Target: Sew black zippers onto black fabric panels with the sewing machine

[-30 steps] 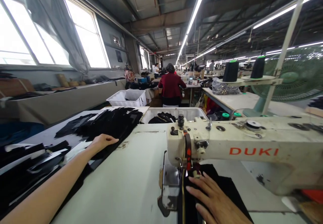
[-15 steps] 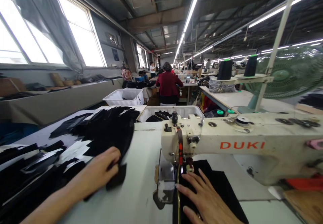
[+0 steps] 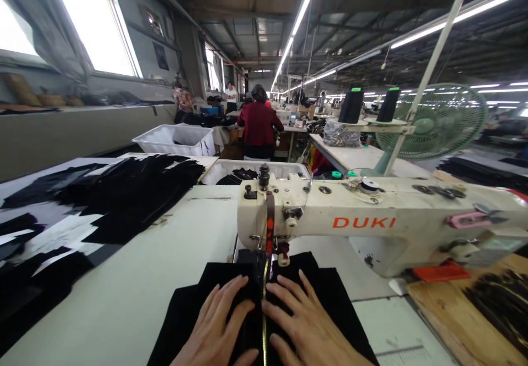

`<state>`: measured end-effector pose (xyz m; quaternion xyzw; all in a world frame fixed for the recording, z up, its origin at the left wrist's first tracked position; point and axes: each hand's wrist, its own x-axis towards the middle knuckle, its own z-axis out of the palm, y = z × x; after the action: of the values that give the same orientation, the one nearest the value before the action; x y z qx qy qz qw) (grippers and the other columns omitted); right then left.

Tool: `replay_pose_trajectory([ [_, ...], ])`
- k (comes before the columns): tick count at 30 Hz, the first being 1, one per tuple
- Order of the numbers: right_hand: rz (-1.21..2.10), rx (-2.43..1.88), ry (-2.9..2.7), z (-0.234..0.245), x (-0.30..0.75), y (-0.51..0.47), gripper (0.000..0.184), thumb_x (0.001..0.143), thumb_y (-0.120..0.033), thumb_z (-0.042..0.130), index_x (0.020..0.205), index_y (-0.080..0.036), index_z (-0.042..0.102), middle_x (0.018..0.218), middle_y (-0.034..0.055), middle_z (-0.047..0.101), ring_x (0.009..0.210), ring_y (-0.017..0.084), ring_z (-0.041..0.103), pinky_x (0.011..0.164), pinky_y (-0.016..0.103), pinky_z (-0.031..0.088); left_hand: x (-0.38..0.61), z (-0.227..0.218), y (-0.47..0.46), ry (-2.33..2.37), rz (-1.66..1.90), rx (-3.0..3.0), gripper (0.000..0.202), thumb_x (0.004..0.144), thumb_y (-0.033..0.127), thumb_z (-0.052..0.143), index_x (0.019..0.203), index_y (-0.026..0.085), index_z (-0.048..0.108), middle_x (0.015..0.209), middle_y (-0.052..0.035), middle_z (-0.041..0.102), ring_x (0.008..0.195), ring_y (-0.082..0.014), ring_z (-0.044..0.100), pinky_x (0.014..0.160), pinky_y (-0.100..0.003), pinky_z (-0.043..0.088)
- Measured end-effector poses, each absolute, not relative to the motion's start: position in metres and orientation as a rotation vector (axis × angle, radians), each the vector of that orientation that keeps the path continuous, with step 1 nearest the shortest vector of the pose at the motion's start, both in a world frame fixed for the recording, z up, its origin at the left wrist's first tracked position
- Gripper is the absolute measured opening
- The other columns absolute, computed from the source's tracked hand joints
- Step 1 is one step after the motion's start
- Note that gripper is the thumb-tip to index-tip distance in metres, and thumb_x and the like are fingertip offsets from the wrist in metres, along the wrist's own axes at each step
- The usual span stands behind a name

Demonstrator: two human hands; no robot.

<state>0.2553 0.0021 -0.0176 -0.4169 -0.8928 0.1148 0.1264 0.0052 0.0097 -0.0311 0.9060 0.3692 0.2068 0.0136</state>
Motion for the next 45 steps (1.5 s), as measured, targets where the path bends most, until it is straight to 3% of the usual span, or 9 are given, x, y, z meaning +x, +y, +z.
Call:
replay_pose_trajectory([
  [3,0.242,-1.226,-2.578,-0.02,0.253,0.004,0.058,0.094,-0.024,0.057,0.148,-0.035,0.039,0.152,-0.0009,0.043,0.139,0.026,0.04,0.117,0.058,0.023,0.01,-0.042,0.015,1.126,0.669,3.12,0.067,0.092,0.044,0.059,0.15,0.018,0.036,0.148,-0.0175,0.047,0.132,-0.0341,0.049,0.1,-0.05,0.05],
  [8,0.077,-1.255,-2.511,-0.022,0.247,0.015,0.049,0.096,-0.026,0.054,0.144,-0.03,0.046,0.149,0.0019,0.047,0.137,0.025,0.044,0.117,0.054,0.028,0.016,-0.04,0.022,1.135,0.623,3.137,0.077,0.095,0.04,0.055,0.158,0.018,0.016,0.154,-0.0163,0.039,0.138,-0.0358,0.042,0.107,-0.058,0.041],
  [12,0.049,-1.202,-2.539,-0.015,0.246,0.022,0.043,0.097,-0.029,0.05,0.14,-0.026,0.049,0.148,0.0052,0.048,0.135,0.026,0.046,0.114,0.052,0.033,0.01,-0.044,0.024,1.136,0.682,3.13,0.077,0.097,0.049,0.054,0.158,0.02,0.018,0.149,-0.0141,0.047,0.136,-0.0346,0.045,0.109,-0.054,0.041],
  [17,0.078,-1.199,-2.62,-0.014,0.244,0.024,0.04,0.094,-0.036,0.053,0.133,-0.026,0.055,0.146,0.0057,0.051,0.128,0.028,0.052,0.107,0.049,0.043,0.011,-0.053,0.029,1.017,0.613,3.237,0.08,0.098,0.053,0.052,0.157,0.012,0.018,0.145,-0.0156,0.051,0.135,-0.029,0.047,0.109,-0.048,0.042],
  [23,0.088,-1.174,-2.547,-0.024,0.25,0.035,0.048,0.094,-0.028,0.052,0.142,-0.026,0.047,0.149,0.0063,0.046,0.137,0.026,0.043,0.115,0.052,0.032,0.016,-0.045,0.037,1.148,0.587,3.193,0.08,0.092,0.047,0.059,0.155,0.01,0.025,0.148,-0.017,0.047,0.136,-0.0331,0.044,0.108,-0.056,0.041],
  [28,0.075,-1.065,-2.568,-0.019,0.256,0.033,0.052,0.091,-0.022,0.057,0.142,-0.024,0.048,0.151,0.0092,0.044,0.14,0.026,0.039,0.114,0.044,0.037,0.012,-0.047,0.031,1.098,0.623,3.221,0.076,0.094,0.047,0.057,0.154,0.012,0.028,0.144,-0.0163,0.052,0.134,-0.0313,0.047,0.107,-0.051,0.045],
  [32,0.103,-1.073,-2.538,-0.016,0.257,0.029,0.05,0.092,-0.026,0.057,0.142,-0.026,0.049,0.146,0.0036,0.051,0.138,0.021,0.042,0.115,0.039,0.036,0.012,-0.043,0.03,1.134,0.59,3.197,0.073,0.092,0.044,0.059,0.153,0.013,0.034,0.145,-0.0145,0.051,0.134,-0.0324,0.048,0.108,-0.052,0.044],
  [36,0.058,-1.0,-2.521,-0.014,0.254,0.031,0.038,0.094,-0.024,0.055,0.132,-0.017,0.059,0.135,0.0074,0.061,0.129,0.019,0.053,0.118,0.04,0.029,0.013,-0.039,0.034,1.15,0.571,3.178,0.067,0.09,0.045,0.059,0.15,0.02,0.041,0.142,-0.0128,0.055,0.131,-0.0328,0.051,0.106,-0.054,0.045],
  [45,0.096,-1.009,-2.593,-0.009,0.257,0.032,0.037,0.096,-0.032,0.058,0.13,-0.016,0.062,0.134,0.0077,0.061,0.125,0.02,0.056,0.116,0.037,0.032,0.014,-0.038,0.041,1.078,0.555,3.115,0.075,0.091,0.037,0.059,0.156,0.023,0.027,0.144,-0.012,0.052,0.131,-0.0306,0.052,0.108,-0.054,0.043],
])
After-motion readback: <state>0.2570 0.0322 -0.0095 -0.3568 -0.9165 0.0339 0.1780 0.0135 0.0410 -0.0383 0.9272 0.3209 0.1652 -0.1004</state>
